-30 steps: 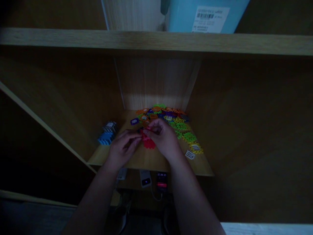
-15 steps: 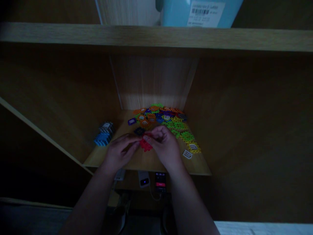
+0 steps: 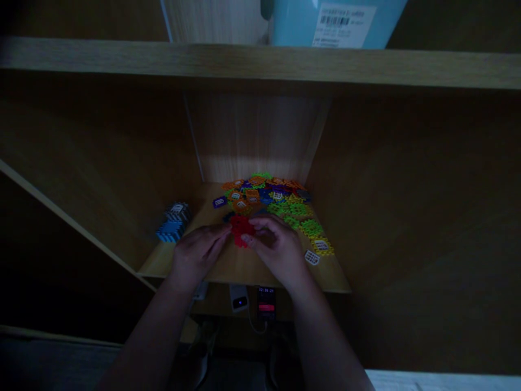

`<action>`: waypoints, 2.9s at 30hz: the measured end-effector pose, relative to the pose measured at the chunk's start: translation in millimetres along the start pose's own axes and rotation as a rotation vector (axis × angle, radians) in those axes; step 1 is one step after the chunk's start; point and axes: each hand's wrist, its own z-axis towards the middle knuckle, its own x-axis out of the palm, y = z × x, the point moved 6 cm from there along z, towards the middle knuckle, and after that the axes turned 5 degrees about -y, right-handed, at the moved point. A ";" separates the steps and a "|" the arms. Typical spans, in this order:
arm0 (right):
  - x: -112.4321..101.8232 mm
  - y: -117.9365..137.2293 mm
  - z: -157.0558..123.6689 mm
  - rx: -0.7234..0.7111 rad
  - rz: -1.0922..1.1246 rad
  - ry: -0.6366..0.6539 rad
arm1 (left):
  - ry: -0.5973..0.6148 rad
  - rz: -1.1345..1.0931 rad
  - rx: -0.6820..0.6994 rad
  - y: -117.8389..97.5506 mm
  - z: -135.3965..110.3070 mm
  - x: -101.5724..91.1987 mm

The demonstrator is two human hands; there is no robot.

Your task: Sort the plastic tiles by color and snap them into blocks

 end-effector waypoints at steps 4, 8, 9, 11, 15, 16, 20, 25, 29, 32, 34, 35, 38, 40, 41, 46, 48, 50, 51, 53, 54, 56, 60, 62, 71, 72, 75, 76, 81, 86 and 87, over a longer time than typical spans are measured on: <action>-3.2 -6.9 0.6 0.013 -0.016 0.024 | 0.020 -0.016 0.001 -2.0 -0.1 2.3; -10.5 -10.8 2.3 0.002 -0.138 -0.022 | 0.049 -0.033 -0.046 -0.1 2.4 4.9; -12.2 -12.1 2.9 0.000 -0.166 -0.038 | 0.051 -0.046 -0.090 2.5 3.7 5.0; -14.1 -15.3 4.1 -0.002 -0.213 -0.056 | 0.062 -0.086 -0.187 9.1 6.4 5.4; -12.8 -22.0 6.0 0.002 -0.250 -0.031 | 0.144 -0.157 -0.330 22.3 6.9 12.2; -12.3 -23.3 6.2 0.005 -0.252 -0.025 | 0.167 -0.173 -0.356 25.3 5.7 14.9; -10.7 -25.3 6.5 0.004 -0.262 -0.010 | 0.235 -0.244 -0.385 31.3 0.3 25.9; -8.0 -23.7 6.2 0.004 -0.256 0.022 | 0.291 -0.286 -0.408 33.8 -4.1 33.5; -7.8 -24.0 5.9 0.012 -0.272 0.029 | 0.316 -0.299 -0.419 34.3 -5.2 35.1; -7.7 -24.8 5.4 0.012 -0.270 0.034 | 0.322 -0.292 -0.422 34.4 -4.5 35.4; -7.3 -24.8 5.0 0.011 -0.268 0.043 | 0.323 -0.290 -0.417 33.9 -3.6 35.4; -7.2 -24.6 4.8 0.012 -0.269 0.047 | 0.323 -0.290 -0.415 33.5 -3.2 35.4; -6.7 -23.3 4.6 0.016 -0.277 0.063 | 0.322 -0.291 -0.416 32.9 -2.8 35.2; -6.4 -22.4 4.6 0.015 -0.276 0.074 | 0.323 -0.293 -0.416 32.7 -3.0 34.9; -6.1 -22.6 4.5 0.016 -0.273 0.082 | 0.323 -0.293 -0.418 32.8 -3.2 34.7; -3.2 -29.7 4.1 0.024 -0.233 0.132 | 0.325 -0.295 -0.427 33.6 -3.9 34.6; -2.1 -33.0 4.0 0.018 -0.222 0.141 | 0.326 -0.295 -0.423 33.5 -3.9 35.0; -1.4 -34.9 3.9 0.009 -0.221 0.144 | 0.324 -0.294 -0.419 33.6 -3.8 35.3; -1.3 -35.2 3.8 0.005 -0.219 0.144 | 0.324 -0.294 -0.419 33.7 -3.9 35.5; -1.4 -34.5 3.7 0.000 -0.212 0.138 | 0.326 -0.293 -0.417 34.1 -4.3 36.0; -1.5 -33.8 3.7 -0.001 -0.207 0.135 | 0.326 -0.292 -0.417 34.3 -4.6 36.2; -1.6 -32.3 3.8 -0.001 -0.196 0.130 | 0.326 -0.294 -0.412 34.6 -5.3 36.5; -1.6 -31.5 4.2 -0.004 -0.183 0.124 | 0.318 -0.295 -0.406 35.8 -6.2 37.2; -1.1 -32.9 4.3 -0.001 -0.178 0.130 | 0.318 -0.295 -0.405 36.3 -6.5 37.8; -6.3 -27.8 2.4 0.005 -0.257 0.092 | 0.313 -0.297 -0.419 34.1 -3.1 34.7; -8.1 -27.0 2.8 0.007 -0.273 0.074 | 0.314 -0.296 -0.426 33.6 -2.3 34.0; -16.0 -24.6 8.3 -0.027 -0.367 -0.004 | 0.313 -0.280 -0.444 32.4 -0.6 32.1; -19.3 -23.6 12.5 -0.051 -0.425 -0.030 | 0.309 -0.272 -0.448 32.3 -0.2 31.5; -31.9 -33.3 55.2 -0.033 -0.972 0.038 | 0.289 -0.252 -0.441 30.9 1.2 28.8; -44.5 -72.5 105.5 0.288 -1.288 0.175 | 0.271 -0.257 -0.424 29.2 2.4 27.1; -44.5 -79.6 112.6 0.308 -1.301 0.184 | 0.261 -0.262 -0.416 28.8 2.8 26.6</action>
